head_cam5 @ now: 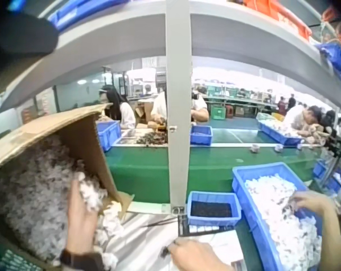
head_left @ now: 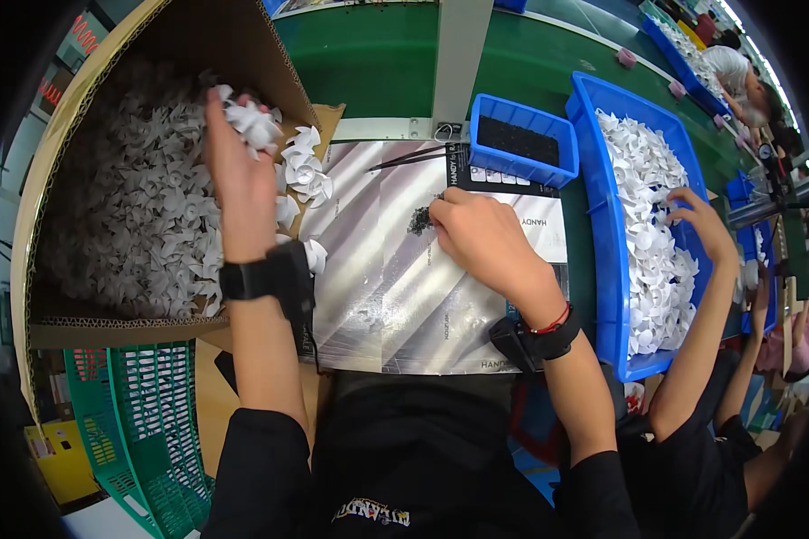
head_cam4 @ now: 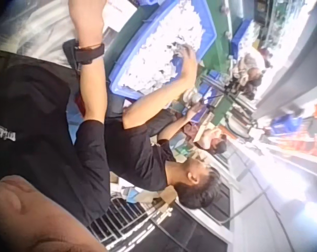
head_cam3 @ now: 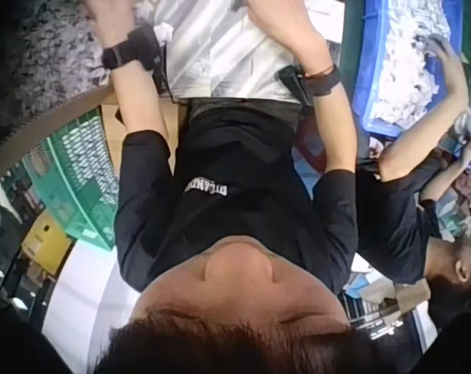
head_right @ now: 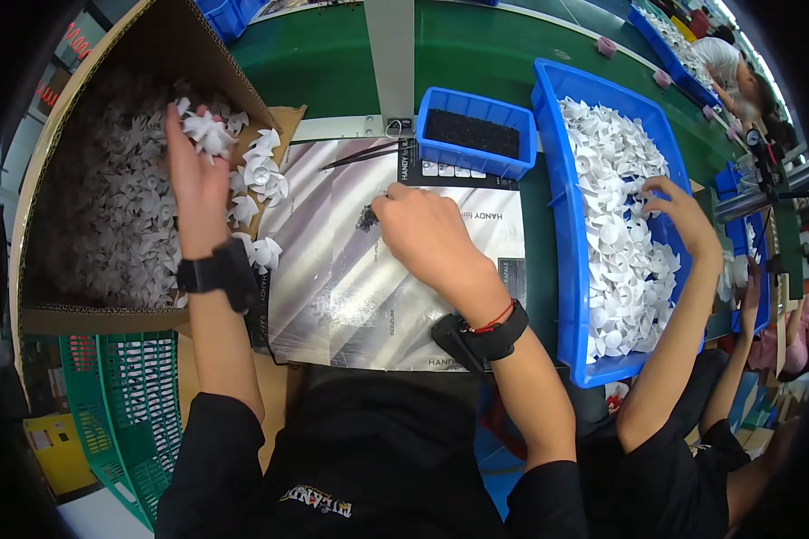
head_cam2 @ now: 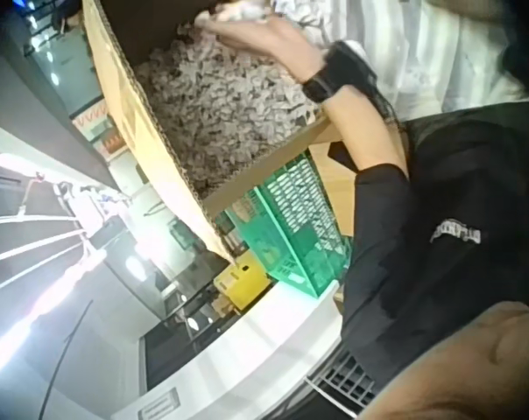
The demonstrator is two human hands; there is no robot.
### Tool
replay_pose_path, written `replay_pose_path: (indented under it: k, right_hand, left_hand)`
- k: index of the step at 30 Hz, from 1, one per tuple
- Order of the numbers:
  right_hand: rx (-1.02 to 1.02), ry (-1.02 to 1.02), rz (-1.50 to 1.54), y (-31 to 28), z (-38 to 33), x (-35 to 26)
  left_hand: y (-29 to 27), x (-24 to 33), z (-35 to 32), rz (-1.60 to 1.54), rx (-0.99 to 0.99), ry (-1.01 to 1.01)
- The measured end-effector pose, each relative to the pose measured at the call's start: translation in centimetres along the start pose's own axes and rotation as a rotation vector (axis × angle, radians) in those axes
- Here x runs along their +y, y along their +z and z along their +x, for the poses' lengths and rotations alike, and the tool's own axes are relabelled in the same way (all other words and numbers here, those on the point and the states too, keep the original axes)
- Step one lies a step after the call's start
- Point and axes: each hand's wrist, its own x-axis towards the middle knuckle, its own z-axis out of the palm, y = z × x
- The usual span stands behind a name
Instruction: Sorting and inspecting small white plastic components on a production line.
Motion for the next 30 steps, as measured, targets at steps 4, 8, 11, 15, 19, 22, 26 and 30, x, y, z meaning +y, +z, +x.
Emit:
replay_pose_path:
  k: [4,8,11,15,19,22,26,30]
  right_hand:
    - [0.005,0.001,0.059,-0.7,0.3,1.1]
    - [0.166,0.116,0.659,-2.1,1.1,2.3]
    - [0.4,0.271,1.077,-3.7,1.1,2.6]
    - [0.512,0.299,1.212,-2.7,0.1,1.7]
    - [0.495,0.197,1.047,-2.0,-0.3,1.3]
    - [0.539,0.182,0.971,-2.0,0.0,0.6]
    - [0.591,0.036,0.579,-2.1,0.1,0.1]
    - [0.648,0.099,0.61,-1.2,0.3,0.3]
  left_hand:
    - [2.1,-2.1,-6.2,0.007,-0.532,-0.268]
    - [3.8,-4.9,-8.4,-0.025,-0.722,-0.48]
    - [5.1,-5.9,-10.1,-0.001,-0.933,-0.582]
    - [4.9,-6.9,-12.1,0.219,-1.062,-0.611]
    - [4.6,-6.7,-13.1,0.429,-1.097,-0.303]
    - [4.0,-7.3,-12.0,0.652,-1.06,0.229]
    - [4.1,-6.1,-12.2,0.867,-1.035,0.416]
    - [3.8,-6.0,-12.3,0.875,-1.024,0.357]
